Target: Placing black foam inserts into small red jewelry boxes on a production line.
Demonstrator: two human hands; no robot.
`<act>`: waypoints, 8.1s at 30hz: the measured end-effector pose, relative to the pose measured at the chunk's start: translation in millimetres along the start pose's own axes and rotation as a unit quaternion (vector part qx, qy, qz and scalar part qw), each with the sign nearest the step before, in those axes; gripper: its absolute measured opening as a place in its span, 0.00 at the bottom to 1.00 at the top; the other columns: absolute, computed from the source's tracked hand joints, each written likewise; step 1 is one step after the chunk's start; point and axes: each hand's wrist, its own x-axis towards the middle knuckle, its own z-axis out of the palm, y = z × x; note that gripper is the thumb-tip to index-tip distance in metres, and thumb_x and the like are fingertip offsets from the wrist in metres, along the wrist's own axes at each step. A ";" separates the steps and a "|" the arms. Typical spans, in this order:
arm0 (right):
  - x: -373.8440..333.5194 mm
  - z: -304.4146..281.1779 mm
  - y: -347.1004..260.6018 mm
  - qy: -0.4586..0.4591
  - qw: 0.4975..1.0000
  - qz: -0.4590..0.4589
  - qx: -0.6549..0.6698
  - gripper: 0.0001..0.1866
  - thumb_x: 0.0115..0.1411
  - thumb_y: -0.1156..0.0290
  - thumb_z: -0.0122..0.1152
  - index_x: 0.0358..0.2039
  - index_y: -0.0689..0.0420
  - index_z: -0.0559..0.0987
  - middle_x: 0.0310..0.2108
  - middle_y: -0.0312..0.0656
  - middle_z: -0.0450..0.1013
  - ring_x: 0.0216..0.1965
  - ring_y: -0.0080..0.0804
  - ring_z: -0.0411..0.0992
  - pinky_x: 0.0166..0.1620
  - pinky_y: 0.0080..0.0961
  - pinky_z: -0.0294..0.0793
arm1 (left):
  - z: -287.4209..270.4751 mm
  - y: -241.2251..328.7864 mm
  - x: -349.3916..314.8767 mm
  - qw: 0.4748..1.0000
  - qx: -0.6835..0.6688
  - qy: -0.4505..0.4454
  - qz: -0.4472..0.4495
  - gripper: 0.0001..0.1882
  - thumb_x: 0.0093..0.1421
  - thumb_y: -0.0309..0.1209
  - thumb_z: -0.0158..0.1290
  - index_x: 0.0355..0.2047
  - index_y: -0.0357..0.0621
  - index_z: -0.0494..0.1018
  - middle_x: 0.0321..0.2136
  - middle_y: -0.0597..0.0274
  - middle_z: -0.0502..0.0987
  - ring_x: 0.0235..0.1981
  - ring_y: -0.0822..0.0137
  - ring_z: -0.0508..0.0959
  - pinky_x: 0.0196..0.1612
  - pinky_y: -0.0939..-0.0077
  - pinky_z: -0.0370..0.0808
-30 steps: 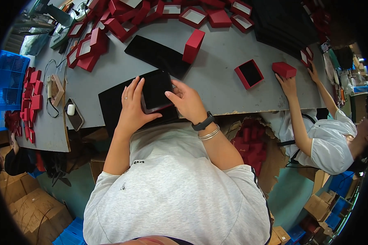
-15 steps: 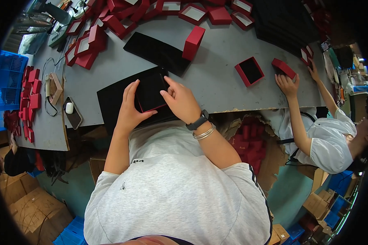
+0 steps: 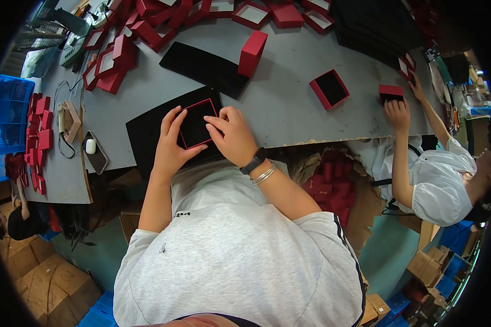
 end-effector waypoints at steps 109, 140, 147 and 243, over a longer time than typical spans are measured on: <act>-3.8 -12.0 23.9 -0.136 0.986 -0.095 -0.016 0.14 0.64 0.65 0.60 0.48 0.56 0.79 0.43 0.45 0.81 0.45 0.42 0.79 0.46 0.35 0.80 | -6.1 10.8 -26.1 0.979 0.173 -0.080 0.069 0.28 0.49 0.33 0.67 0.51 0.42 0.77 0.60 0.49 0.73 0.65 0.49 0.68 0.68 0.53 0.61; -12.5 -36.4 30.2 -0.249 0.958 -0.139 0.041 0.19 0.53 0.82 0.61 0.45 0.52 0.81 0.61 0.41 0.71 0.68 0.43 0.61 0.64 0.40 0.66 | 7.3 11.2 -22.2 0.964 0.248 -0.081 0.048 0.37 0.49 0.21 0.54 0.63 0.50 0.69 0.68 0.58 0.63 0.69 0.52 0.61 0.68 0.55 0.57; -11.1 -34.6 31.2 -0.238 0.952 -0.190 0.005 0.15 0.53 0.78 0.64 0.42 0.49 0.82 0.58 0.36 0.74 0.66 0.42 0.64 0.60 0.39 0.71 | 9.0 4.5 -21.1 0.955 0.278 -0.089 0.061 0.36 0.52 0.23 0.52 0.64 0.51 0.68 0.69 0.60 0.62 0.71 0.54 0.58 0.68 0.55 0.54; -36.4 -81.5 59.5 -0.007 0.954 -0.034 -0.299 0.32 0.52 0.64 0.70 0.59 0.53 0.74 0.61 0.42 0.68 0.66 0.42 0.61 0.69 0.50 0.55 | 80.5 38.0 79.3 0.971 0.156 -0.119 0.139 0.35 0.52 0.44 0.65 0.58 0.45 0.72 0.61 0.58 0.71 0.63 0.59 0.69 0.69 0.54 0.58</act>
